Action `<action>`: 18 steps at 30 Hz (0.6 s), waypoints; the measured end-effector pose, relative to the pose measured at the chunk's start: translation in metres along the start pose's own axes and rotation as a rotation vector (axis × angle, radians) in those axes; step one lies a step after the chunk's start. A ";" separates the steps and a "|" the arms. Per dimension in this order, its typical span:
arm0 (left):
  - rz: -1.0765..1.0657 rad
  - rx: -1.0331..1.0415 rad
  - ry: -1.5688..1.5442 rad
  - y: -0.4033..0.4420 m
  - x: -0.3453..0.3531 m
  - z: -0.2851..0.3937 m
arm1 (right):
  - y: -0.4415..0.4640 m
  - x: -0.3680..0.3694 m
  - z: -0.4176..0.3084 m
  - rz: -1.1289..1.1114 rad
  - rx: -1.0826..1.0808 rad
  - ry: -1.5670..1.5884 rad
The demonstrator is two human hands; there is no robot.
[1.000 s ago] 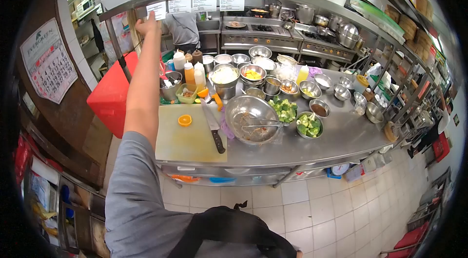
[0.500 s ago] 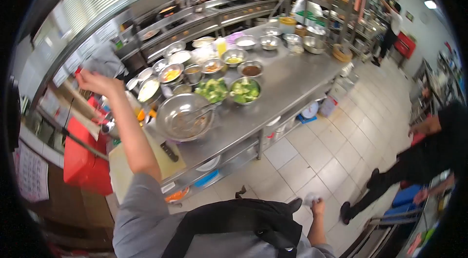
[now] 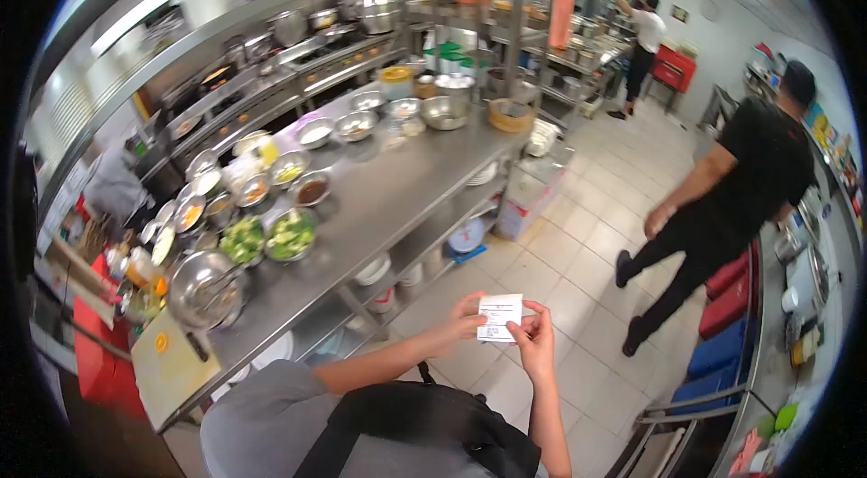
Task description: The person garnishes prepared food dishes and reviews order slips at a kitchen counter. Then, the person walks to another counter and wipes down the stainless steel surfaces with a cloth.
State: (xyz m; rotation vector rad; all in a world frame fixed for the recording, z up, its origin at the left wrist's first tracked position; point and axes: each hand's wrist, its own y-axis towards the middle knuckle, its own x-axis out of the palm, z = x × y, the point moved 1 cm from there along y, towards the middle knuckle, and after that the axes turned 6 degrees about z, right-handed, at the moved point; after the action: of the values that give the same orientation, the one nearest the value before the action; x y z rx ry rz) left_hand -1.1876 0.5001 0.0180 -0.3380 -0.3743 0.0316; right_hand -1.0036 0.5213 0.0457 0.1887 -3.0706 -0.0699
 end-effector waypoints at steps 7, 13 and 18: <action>0.061 0.176 0.084 0.106 0.080 -0.009 | 0.065 -0.087 0.036 0.016 0.008 -0.145; 0.023 0.296 0.216 0.230 0.106 0.017 | 0.148 -0.130 0.039 0.065 0.070 -0.110; -0.009 0.220 -0.183 0.347 0.132 0.105 | 0.235 -0.207 0.096 0.126 0.102 -0.490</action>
State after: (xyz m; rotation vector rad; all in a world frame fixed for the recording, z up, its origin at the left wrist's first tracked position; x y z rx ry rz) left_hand -1.0923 0.8735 0.0419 -0.1161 -0.5490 0.0943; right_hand -0.8332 0.7836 -0.0508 -0.0241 -3.5683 0.0569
